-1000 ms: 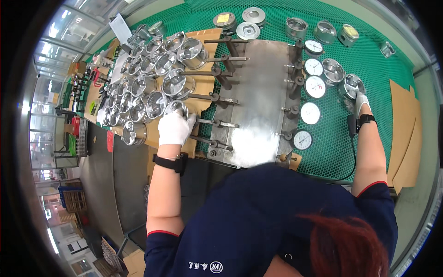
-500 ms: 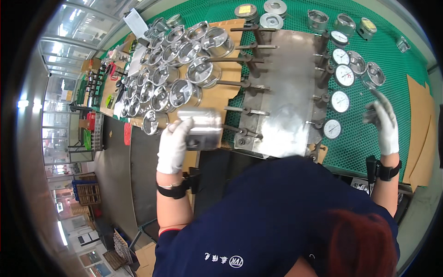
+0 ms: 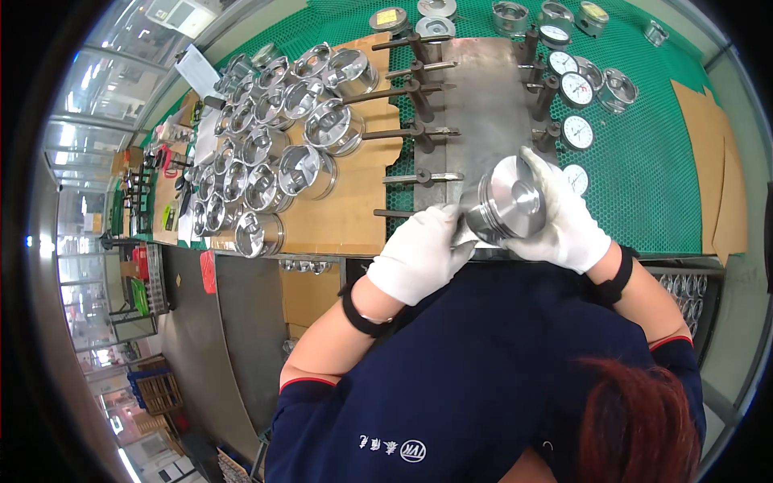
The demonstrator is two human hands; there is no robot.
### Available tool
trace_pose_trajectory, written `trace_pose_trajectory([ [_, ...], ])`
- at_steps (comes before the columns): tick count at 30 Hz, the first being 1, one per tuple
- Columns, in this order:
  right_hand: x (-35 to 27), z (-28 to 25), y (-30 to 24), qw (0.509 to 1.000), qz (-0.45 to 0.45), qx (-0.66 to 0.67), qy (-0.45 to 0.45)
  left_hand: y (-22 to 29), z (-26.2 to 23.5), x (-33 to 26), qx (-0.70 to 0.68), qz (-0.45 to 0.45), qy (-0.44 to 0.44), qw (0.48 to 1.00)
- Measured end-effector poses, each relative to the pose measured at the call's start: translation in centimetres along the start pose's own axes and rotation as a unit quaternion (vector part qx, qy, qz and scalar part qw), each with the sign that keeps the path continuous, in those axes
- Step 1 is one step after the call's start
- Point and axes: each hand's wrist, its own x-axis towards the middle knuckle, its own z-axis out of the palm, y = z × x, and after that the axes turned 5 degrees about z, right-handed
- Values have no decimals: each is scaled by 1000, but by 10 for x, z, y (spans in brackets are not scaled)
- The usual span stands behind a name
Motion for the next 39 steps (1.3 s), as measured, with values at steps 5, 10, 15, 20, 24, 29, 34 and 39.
trace_pose_trajectory([
  [5, 11, 5, -12, 992, -11, -124, 8, -2, 18, 17, 10, 63, 192, 979],
  [10, 2, 1, -13, 1000, -11, -17, 16, -12, 28, 40, 84, 156, 219, 960],
  [15, -30, 9, 7, 922, 291, 233, -104, -22, 33, 55, 89, 184, 260, 944],
  [20, -31, 22, -5, 841, 408, 336, -115, -25, 31, 66, 16, 187, 256, 948],
  [24, -32, 23, 1, 834, 404, 358, -117, -28, 29, 70, 19, 201, 257, 945],
  [29, -29, 19, -4, 825, 418, 361, -118, -25, 28, 70, 1, 194, 256, 947],
  [34, -35, 27, 11, 868, 375, 307, -108, -27, 31, 72, -2, 190, 260, 947],
  [39, -33, 27, 9, 869, 383, 293, -110, -28, 33, 73, 5, 178, 258, 949],
])
